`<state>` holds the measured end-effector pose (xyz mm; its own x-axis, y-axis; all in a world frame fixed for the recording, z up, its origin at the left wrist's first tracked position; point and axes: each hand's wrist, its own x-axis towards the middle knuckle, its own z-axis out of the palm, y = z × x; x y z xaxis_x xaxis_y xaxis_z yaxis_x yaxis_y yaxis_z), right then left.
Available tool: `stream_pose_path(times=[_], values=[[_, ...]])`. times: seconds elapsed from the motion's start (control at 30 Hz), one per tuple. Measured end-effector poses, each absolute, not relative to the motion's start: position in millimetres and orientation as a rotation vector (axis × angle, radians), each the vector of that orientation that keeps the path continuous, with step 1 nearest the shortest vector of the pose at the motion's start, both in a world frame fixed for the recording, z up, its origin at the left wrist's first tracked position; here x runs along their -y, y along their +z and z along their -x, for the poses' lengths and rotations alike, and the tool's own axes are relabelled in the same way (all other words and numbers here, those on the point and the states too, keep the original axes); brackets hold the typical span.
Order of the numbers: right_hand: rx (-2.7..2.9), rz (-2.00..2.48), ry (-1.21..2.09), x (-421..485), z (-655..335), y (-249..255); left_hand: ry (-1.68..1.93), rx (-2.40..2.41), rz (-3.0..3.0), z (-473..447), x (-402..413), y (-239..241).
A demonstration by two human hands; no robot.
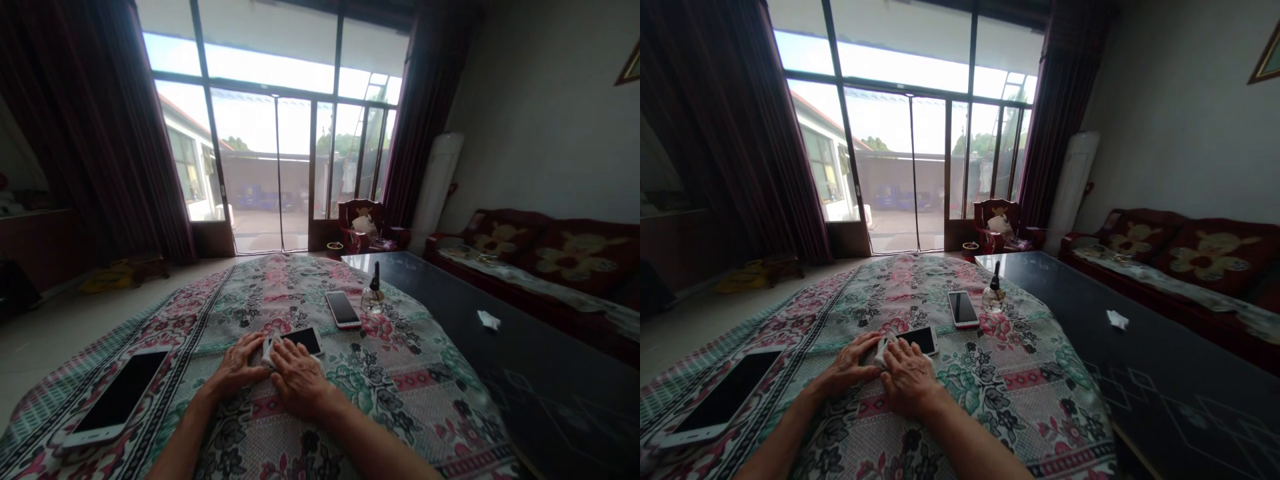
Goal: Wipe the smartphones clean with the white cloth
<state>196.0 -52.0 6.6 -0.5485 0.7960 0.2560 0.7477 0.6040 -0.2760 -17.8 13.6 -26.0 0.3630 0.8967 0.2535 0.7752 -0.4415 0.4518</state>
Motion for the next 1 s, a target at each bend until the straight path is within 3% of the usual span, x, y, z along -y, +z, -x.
stream_pose_path(times=[0.53, 1.0], values=[[2.489, 1.264, 0.13, 0.1, -197.8, 14.4, 0.681, -1.429, -2.383, 20.0, -15.9, -24.1], [2.475, 1.301, 0.199, 37.9, -249.9, 5.3, 0.609, -1.479, -2.392, 16.6, -12.5, -15.8]])
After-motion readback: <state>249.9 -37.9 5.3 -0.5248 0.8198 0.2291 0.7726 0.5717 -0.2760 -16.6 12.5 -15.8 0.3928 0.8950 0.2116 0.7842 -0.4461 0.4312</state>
